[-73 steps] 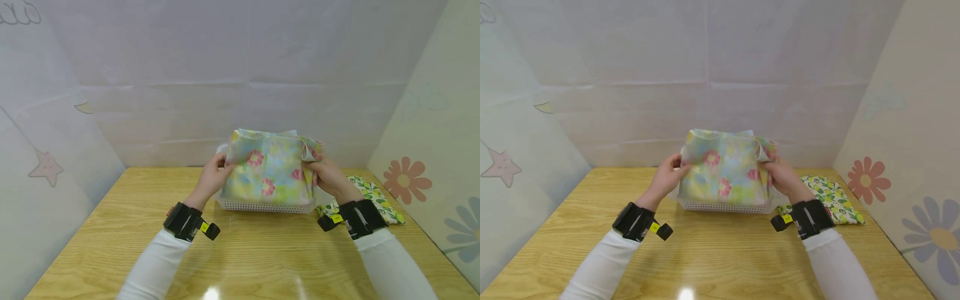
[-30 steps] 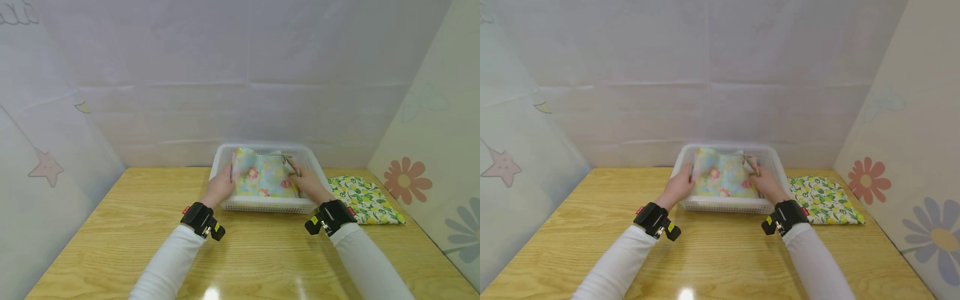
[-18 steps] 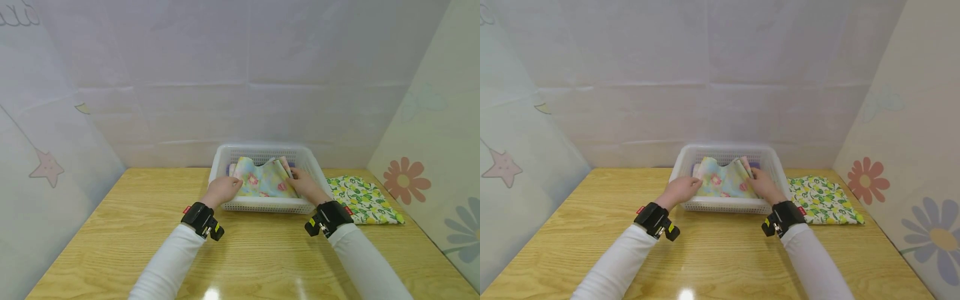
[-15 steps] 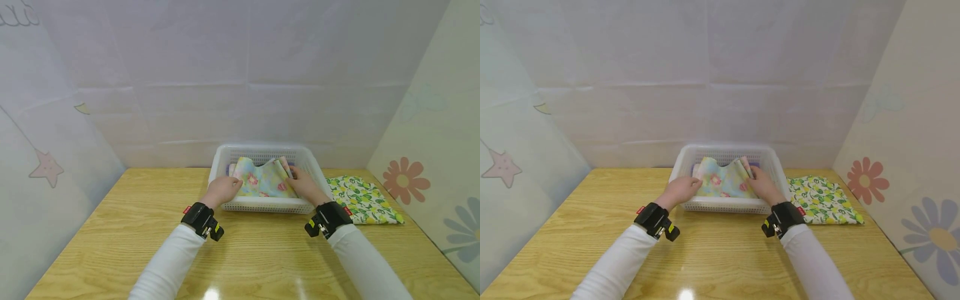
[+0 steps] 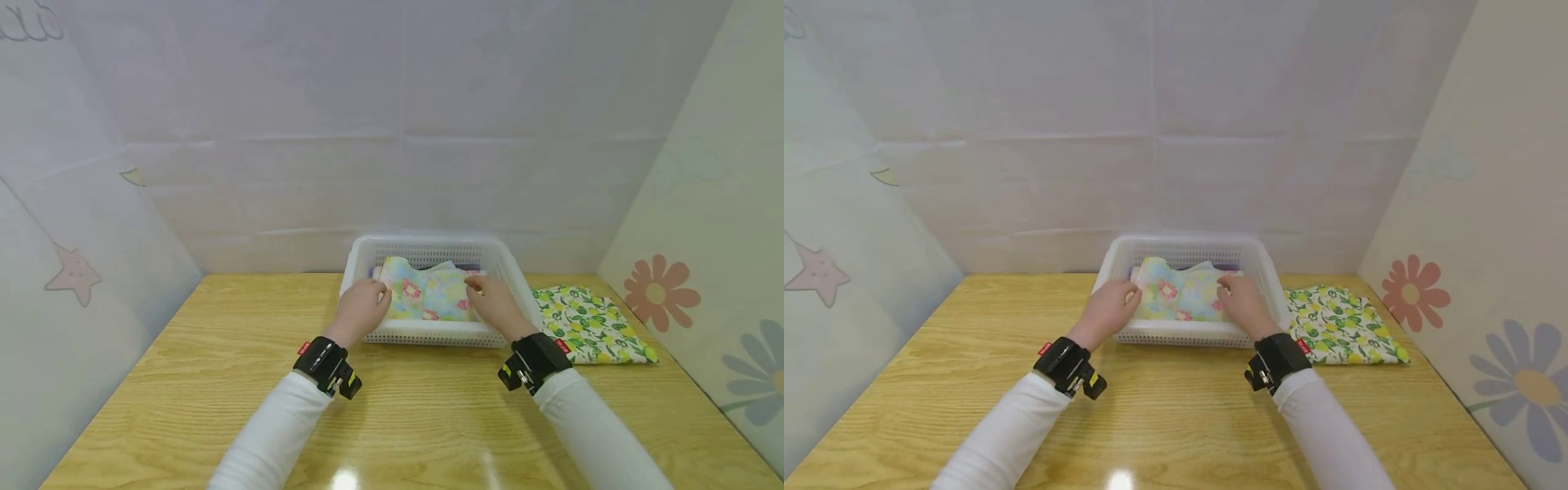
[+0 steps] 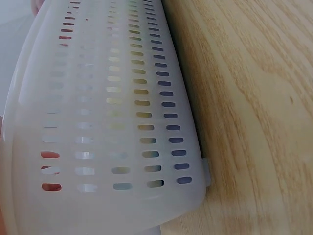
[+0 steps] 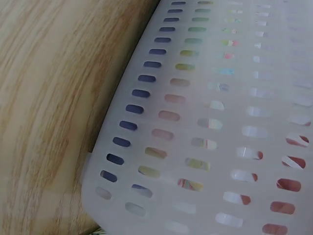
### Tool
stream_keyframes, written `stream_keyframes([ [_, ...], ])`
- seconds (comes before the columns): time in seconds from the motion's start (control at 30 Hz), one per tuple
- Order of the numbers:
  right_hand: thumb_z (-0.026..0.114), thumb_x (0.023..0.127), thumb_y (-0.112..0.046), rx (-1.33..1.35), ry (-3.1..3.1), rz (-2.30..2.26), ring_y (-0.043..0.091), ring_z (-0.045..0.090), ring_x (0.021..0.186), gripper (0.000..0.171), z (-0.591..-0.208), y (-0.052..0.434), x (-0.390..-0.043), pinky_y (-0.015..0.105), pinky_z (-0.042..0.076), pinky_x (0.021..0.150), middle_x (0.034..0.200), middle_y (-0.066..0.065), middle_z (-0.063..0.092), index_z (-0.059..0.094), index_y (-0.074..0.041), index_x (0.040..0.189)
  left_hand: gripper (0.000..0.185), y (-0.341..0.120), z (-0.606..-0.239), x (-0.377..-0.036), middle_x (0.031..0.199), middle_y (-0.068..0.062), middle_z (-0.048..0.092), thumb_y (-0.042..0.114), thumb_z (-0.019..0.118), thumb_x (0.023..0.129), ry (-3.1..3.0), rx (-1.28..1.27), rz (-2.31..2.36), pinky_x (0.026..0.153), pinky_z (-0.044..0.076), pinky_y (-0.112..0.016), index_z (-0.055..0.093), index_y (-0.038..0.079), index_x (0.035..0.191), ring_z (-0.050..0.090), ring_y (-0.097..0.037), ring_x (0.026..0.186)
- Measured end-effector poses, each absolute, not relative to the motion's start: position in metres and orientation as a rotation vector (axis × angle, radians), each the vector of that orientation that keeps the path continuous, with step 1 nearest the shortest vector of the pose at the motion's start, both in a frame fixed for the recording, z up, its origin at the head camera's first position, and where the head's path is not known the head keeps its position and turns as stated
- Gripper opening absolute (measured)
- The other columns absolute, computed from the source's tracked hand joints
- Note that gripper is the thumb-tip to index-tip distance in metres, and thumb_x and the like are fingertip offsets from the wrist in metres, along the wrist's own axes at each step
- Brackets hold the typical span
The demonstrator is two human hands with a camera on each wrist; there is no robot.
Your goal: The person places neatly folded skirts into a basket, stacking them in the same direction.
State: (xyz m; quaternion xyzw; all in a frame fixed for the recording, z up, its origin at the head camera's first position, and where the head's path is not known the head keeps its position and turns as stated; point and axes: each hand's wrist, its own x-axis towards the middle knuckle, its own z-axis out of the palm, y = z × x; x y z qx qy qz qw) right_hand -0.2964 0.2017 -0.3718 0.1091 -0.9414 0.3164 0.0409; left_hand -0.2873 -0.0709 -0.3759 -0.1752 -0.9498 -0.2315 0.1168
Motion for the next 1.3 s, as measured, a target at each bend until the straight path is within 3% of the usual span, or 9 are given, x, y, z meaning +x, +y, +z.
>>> stream_keyframes([
  [0.17, 0.042, 0.108, -0.016, 0.394, -2.9, 0.943, 0.037, 0.068, 0.1, 0.042, -0.371, 0.2, -0.296, 0.046, 0.054, 0.084, 0.123, 0.028, 0.069, 0.061, 0.009, 0.135, 0.028, -0.072, -0.377, -0.286, 0.1, -0.013, 0.074, 0.018, 0.053, 0.105, -2.678, -0.556, -0.656, 0.079, 0.058, -0.043, 0.075, 0.002, 0.097, 0.07, -0.03, 0.094],
  [0.27, 0.044, 0.108, -0.016, 0.416, -2.853, 0.93, 0.026, 0.061, 0.077, 0.039, -0.371, 0.2, -0.294, 0.037, 0.047, 0.073, 0.104, 0.023, 0.073, 0.065, 0.008, 0.129, 0.027, -0.072, -0.379, -0.286, 0.09, -0.011, 0.073, 0.016, 0.054, 0.103, -2.61, -0.576, -0.644, 0.073, 0.056, -0.041, 0.073, 0.004, 0.088, 0.07, -0.029, 0.085],
  [0.37, 0.046, 0.107, -0.012, 0.476, -2.761, 0.862, 0.017, 0.051, 0.064, 0.033, -0.373, 0.201, -0.29, 0.033, 0.041, 0.067, 0.089, 0.018, 0.072, 0.069, 0.007, 0.121, 0.028, -0.073, -0.382, -0.285, 0.077, -0.009, 0.069, 0.013, 0.057, 0.1, -2.515, -0.624, -0.602, 0.066, 0.053, -0.039, 0.066, 0.006, 0.075, 0.067, -0.027, 0.073],
  [0.5, 0.052, 0.104, -0.007, 0.557, -2.632, 0.693, 0.015, 0.057, 0.062, 0.025, -0.376, 0.203, -0.283, 0.034, 0.046, 0.063, 0.085, 0.016, 0.074, 0.073, 0.004, 0.109, 0.027, -0.076, -0.389, -0.281, 0.069, -0.007, 0.066, 0.009, 0.063, 0.096, -2.381, -0.697, -0.507, 0.061, 0.051, -0.039, 0.063, 0.006, 0.069, 0.064, -0.026, 0.066],
  [0.8, 0.061, 0.097, -0.002, 0.664, -2.509, 0.458, 0.02, 0.062, 0.064, 0.014, -0.385, 0.213, -0.262, 0.038, 0.052, 0.063, 0.08, 0.012, 0.072, 0.075, -0.002, 0.093, 0.017, -0.09, -0.399, -0.257, 0.084, -0.008, 0.074, 0.013, 0.065, 0.096, -2.32, -0.747, -0.36, 0.073, 0.055, -0.039, 0.068, 0.007, 0.08, 0.069, -0.027, 0.082],
  [0.97, 0.066, 0.096, -0.003, 0.707, -2.49, 0.431, 0.021, 0.066, 0.071, 0.01, -0.391, 0.228, -0.249, 0.039, 0.054, 0.067, 0.083, 0.009, 0.073, 0.075, -0.004, 0.093, 0.011, -0.102, -0.407, -0.249, 0.096, -0.011, 0.073, 0.015, 0.068, 0.095, -2.29, -0.781, -0.305, 0.086, 0.056, -0.042, 0.07, 0.005, 0.092, 0.069, -0.03, 0.094],
  [1.1, 0.071, 0.093, -0.005, 0.79, -2.435, 0.448, 0.022, 0.068, 0.078, 0.007, -0.397, 0.241, -0.24, 0.039, 0.056, 0.071, 0.087, 0.006, 0.074, 0.077, -0.007, 0.096, 0.016, -0.112, -0.412, -0.245, 0.102, -0.014, 0.073, 0.013, 0.073, 0.089, -2.199, -0.824, -0.267, 0.089, 0.057, -0.043, 0.071, 0.001, 0.1, 0.069, -0.032, 0.097],
  [1.23, 0.08, 0.084, -0.006, 0.861, -2.338, 0.445, 0.024, 0.07, 0.084, 0.02, -0.402, 0.252, -0.232, 0.04, 0.057, 0.074, 0.092, 0.006, 0.076, 0.08, -0.003, 0.104, 0.027, -0.122, -0.415, -0.238, 0.107, -0.017, 0.074, 0.01, 0.078, 0.083, -2.161, -0.839, -0.223, 0.092, 0.058, -0.044, 0.072, -0.001, 0.108, 0.071, -0.032, 0.101],
  [1.3, 0.08, 0.086, -0.011, 0.871, -2.296, 0.431, 0.025, 0.07, 0.085, 0.025, -0.405, 0.257, -0.23, 0.041, 0.058, 0.074, 0.094, 0.008, 0.077, 0.079, -0.002, 0.108, 0.034, -0.125, -0.417, -0.234, 0.11, -0.018, 0.075, 0.009, 0.08, 0.081, -2.15, -0.843, -0.207, 0.093, 0.059, -0.045, 0.073, -0.002, 0.112, 0.072, -0.033, 0.103],
])
